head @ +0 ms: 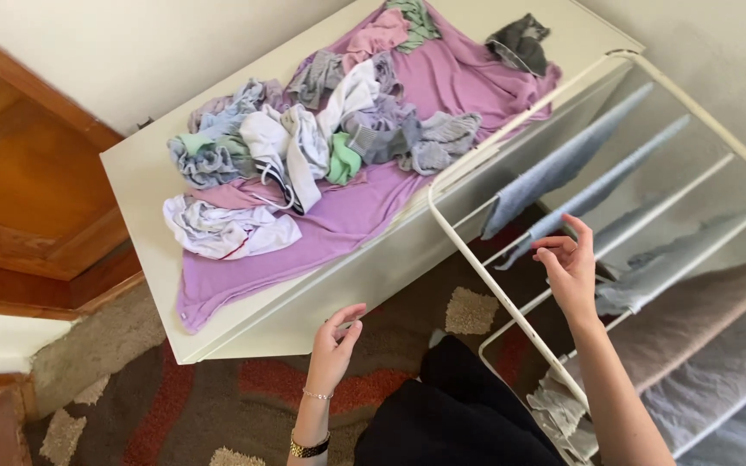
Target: The person picks up various pieces of wet laundry from a pile on a white surface and hangs them on a nearby drying rack. They handle items such as towels, socks, and underwear, spreading them across the rack's bars. Finally, the person gathers the remaining pile of clothes and walks away.
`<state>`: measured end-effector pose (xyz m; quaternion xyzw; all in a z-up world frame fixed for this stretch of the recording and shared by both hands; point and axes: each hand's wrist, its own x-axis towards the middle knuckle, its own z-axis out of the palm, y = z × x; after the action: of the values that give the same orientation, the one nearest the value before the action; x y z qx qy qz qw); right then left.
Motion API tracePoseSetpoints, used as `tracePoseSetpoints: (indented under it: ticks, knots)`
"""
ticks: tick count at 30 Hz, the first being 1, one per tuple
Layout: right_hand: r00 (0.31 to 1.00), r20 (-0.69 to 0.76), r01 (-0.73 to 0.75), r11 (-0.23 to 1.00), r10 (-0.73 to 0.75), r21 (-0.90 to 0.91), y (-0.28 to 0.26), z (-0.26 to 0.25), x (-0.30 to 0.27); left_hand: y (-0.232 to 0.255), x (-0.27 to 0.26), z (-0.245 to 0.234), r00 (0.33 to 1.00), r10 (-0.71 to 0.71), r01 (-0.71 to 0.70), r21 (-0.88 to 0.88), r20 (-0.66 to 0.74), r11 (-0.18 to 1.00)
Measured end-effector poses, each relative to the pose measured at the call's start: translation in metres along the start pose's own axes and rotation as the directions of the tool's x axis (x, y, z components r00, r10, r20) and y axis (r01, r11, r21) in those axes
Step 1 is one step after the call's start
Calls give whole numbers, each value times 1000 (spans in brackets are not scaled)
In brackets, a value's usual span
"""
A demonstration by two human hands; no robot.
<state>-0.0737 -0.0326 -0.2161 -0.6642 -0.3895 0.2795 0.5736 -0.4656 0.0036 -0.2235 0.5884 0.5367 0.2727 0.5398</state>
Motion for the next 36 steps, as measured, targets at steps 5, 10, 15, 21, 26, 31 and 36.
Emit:
tracePoseSetpoints:
  ticks: [5, 10, 15, 21, 26, 31, 36]
  knots:
    - [995, 59, 97, 949, -83, -301, 11, 36, 66, -2, 34, -21, 999, 11, -11, -17, -36, 1000]
    - [982, 166, 137, 947, -91, -290, 15, 103, 152, 2, 90, -36, 998, 5, -4, 12, -67, 1000]
    - [970, 224, -3, 923, 97, -384, 13, 196, 235, 18, 165, -42, 997, 37, -33, 72, -62, 997]
    - [981, 194, 131, 777, -11, -616, 70, 253, 289, 37, 257, -21, 985, 168, -169, -11, -40, 986]
    - [985, 168, 47, 994, -30, -95, 86, 244, 300, 72, 331, -2, 899, 435, -436, 181, 50, 881]
    - [976, 218, -50, 985, 12, 168, 14, 216, 265, 105, 375, 31, 789, 573, -613, 335, 221, 715]
    - [977, 155, -180, 960, 148, 214, -42, 178, 219, 59, 383, 59, 720, 492, -672, 315, 489, 670]
